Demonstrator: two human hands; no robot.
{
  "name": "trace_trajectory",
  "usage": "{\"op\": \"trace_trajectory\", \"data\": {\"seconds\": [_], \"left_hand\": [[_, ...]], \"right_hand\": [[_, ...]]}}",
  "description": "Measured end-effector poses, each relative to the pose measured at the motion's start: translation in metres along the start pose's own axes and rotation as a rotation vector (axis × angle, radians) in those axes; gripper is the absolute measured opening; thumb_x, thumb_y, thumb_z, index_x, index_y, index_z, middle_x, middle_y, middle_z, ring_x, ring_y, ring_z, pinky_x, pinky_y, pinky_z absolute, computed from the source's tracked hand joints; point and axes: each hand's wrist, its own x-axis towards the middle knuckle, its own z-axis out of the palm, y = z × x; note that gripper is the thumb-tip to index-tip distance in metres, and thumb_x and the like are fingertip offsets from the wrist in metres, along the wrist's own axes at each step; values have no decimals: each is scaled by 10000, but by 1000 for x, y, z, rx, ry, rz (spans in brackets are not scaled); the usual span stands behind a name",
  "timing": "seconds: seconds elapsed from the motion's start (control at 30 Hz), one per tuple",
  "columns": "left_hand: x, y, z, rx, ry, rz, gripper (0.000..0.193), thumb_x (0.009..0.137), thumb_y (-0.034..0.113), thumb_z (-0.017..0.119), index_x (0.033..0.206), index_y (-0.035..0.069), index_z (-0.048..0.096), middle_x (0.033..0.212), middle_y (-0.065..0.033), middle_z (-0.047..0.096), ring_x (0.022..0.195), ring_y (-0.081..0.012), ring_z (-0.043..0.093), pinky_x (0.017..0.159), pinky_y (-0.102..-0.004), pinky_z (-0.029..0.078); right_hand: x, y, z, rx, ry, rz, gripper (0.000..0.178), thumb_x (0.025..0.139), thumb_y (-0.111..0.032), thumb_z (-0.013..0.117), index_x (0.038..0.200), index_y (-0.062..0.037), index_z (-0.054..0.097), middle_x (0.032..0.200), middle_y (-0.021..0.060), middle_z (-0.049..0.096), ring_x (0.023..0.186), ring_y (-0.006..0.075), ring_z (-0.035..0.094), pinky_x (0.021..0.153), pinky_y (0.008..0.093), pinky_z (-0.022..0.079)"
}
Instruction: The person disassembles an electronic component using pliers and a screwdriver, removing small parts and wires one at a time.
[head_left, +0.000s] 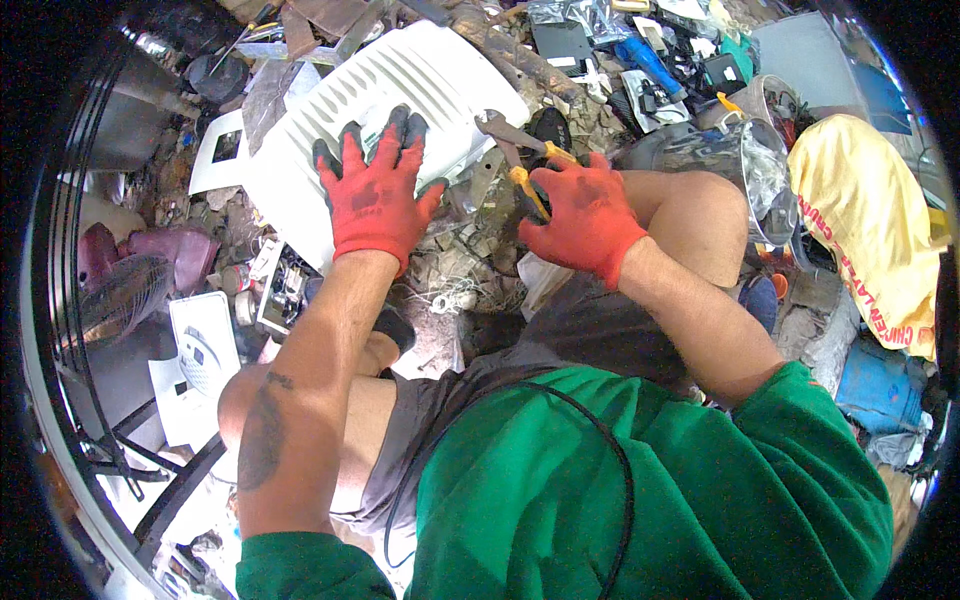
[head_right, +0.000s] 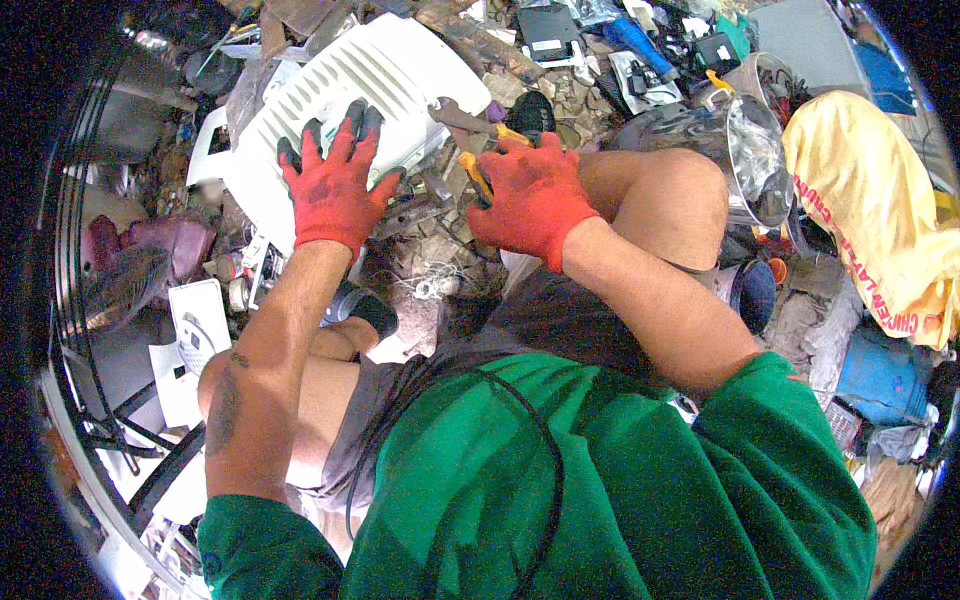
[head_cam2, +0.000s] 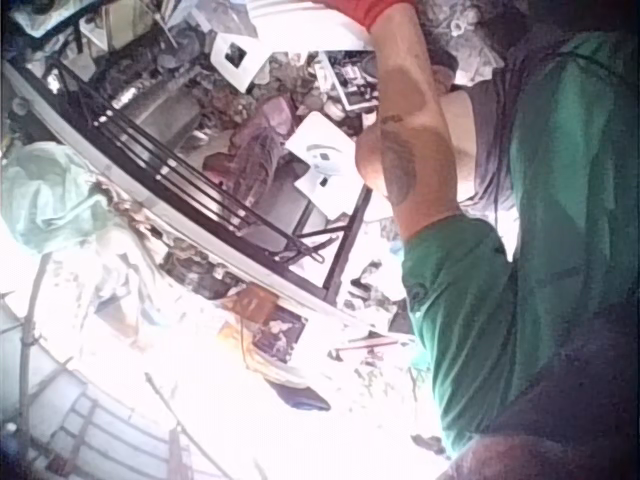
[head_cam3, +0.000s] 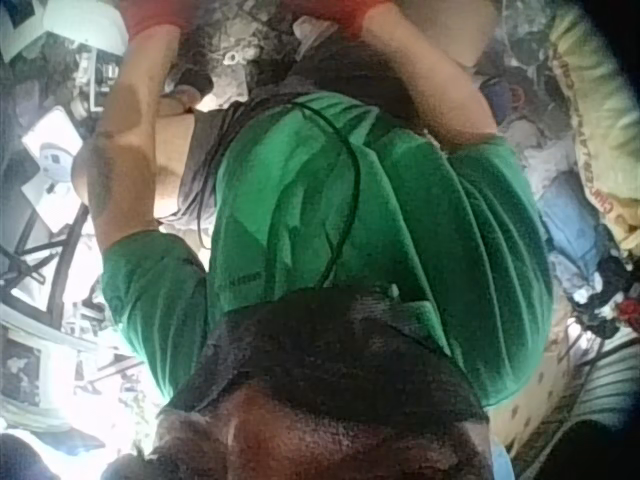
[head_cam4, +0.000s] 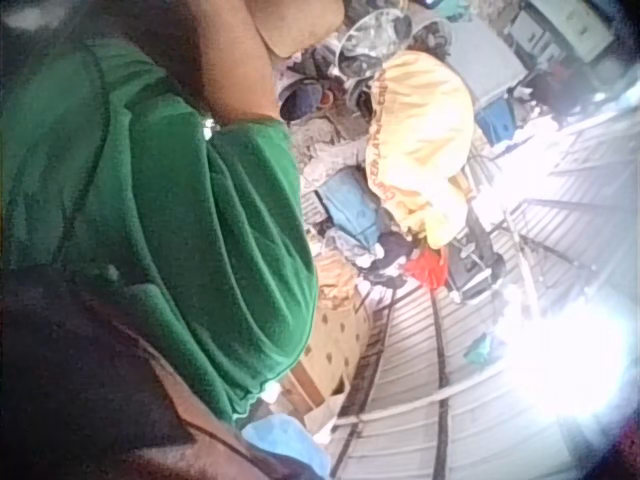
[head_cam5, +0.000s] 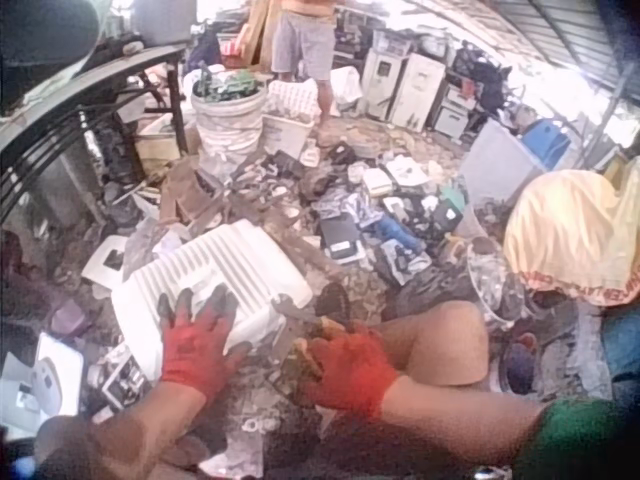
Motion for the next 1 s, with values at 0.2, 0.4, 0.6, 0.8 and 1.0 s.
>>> {"op": "trace_trajectory", "data": {"seconds": [0.2,0.4,0.6,0.8,1.0], "left_hand": [[-2,-2,4,11,-20,35,703,855,493,747,1481,262,528,1575,-9,461,1425,-500,388,1130,-747,244],[-2,-4,5,50,-19,55,702,866,493,744,1484,251,519,1572,-10,466,1407,-529,394,1121,-758,256],[-1,-2,0,58,-55,63,682,876,496,734,1473,240,528,1555,-36,484,1401,-526,398,1115,-759,266],[1,-1,-3,55,-43,54,673,868,486,743,1462,240,544,1545,-40,497,1407,-520,390,1117,-760,260],[0,1,-5,55,-23,60,690,846,475,756,1458,228,553,1559,-30,482,1417,-511,375,1127,-761,228]], "right_hand": [[6,10,-1,-51,-120,-16,474,731,-502,722,1015,-123,709,1102,117,686,1066,460,598,873,582,496],[7,23,2,-65,-1,-139,403,723,-389,758,955,-63,708,977,143,692,939,376,662,939,514,466],[14,45,1,-113,-51,-222,471,708,-473,741,1037,-136,735,1009,103,706,986,412,621,784,552,517],[13,43,-7,-77,10,-228,408,690,-381,766,973,-92,714,991,121,691,965,425,615,848,532,495],[0,17,-8,-29,24,-120,385,735,-337,745,1014,-80,679,1209,167,606,1191,454,518,954,601,447]]}}
